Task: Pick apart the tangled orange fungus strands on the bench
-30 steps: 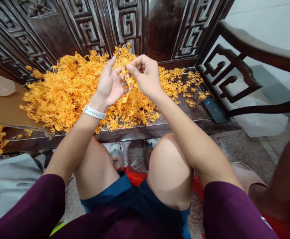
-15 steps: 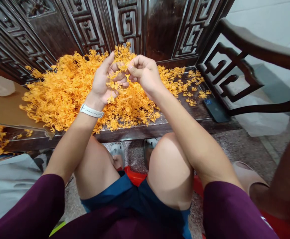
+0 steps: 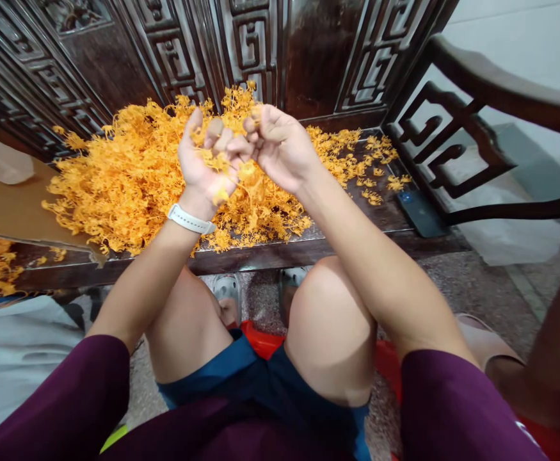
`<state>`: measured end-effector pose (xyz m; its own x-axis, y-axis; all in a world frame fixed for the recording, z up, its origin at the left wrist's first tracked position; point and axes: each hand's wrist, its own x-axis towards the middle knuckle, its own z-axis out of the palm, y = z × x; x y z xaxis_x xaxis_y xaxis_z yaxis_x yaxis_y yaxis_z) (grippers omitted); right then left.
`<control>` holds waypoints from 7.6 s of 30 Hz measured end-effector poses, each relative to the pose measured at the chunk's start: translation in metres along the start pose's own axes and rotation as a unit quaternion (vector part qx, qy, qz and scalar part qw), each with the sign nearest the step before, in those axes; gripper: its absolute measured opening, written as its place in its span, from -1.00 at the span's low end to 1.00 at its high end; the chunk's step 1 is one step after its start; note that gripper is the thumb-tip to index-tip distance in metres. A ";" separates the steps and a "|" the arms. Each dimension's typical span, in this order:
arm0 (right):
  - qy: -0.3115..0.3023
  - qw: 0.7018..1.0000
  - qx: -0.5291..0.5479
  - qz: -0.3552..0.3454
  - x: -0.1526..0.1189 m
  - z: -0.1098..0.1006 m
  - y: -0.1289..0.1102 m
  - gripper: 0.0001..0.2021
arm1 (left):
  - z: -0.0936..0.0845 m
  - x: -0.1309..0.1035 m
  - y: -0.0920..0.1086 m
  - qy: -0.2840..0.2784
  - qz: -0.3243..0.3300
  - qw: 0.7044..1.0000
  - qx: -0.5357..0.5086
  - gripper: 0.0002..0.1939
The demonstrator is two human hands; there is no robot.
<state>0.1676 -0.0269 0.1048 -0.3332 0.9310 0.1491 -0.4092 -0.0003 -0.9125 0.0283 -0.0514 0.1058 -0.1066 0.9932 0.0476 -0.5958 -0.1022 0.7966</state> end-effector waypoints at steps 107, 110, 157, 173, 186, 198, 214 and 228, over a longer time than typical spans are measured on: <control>0.155 0.982 0.105 0.024 0.023 -0.052 0.011 -0.45 | -0.039 0.019 0.008 -0.212 0.019 0.977 0.006 -0.65; 0.117 0.989 0.078 0.053 0.017 -0.035 0.007 -0.47 | -0.033 0.018 -0.003 -0.211 0.022 0.977 0.028 -0.71; -0.047 0.999 0.019 0.007 -0.012 0.002 -0.005 -0.70 | -0.037 0.018 -0.006 -0.187 0.009 0.967 0.175 -0.70; 0.175 0.983 0.051 -0.020 0.042 -0.090 0.022 -0.79 | -0.048 0.034 -0.002 -0.116 0.042 0.981 0.150 -0.71; 0.030 0.996 -0.027 0.075 0.005 -0.036 0.007 -0.68 | -0.039 0.032 -0.014 -0.105 0.046 0.970 0.214 -0.66; -0.052 0.991 -0.120 0.002 0.003 -0.028 0.019 -0.62 | -0.046 0.041 -0.026 -0.083 0.104 0.962 0.238 -0.48; 0.006 0.993 -0.088 -0.080 0.009 -0.033 0.021 -0.51 | -0.035 0.027 -0.018 -0.142 0.067 0.973 0.166 -0.57; 0.002 1.000 -0.016 -0.025 0.003 -0.024 0.012 -0.66 | -0.021 0.015 -0.002 -0.131 -0.045 0.977 0.161 -0.90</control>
<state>0.1820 -0.0152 0.0847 -0.3094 0.9309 0.1942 -0.3973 0.0589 -0.9158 0.0117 -0.0372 0.0922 0.1670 0.9820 0.0885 -0.3084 -0.0333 0.9507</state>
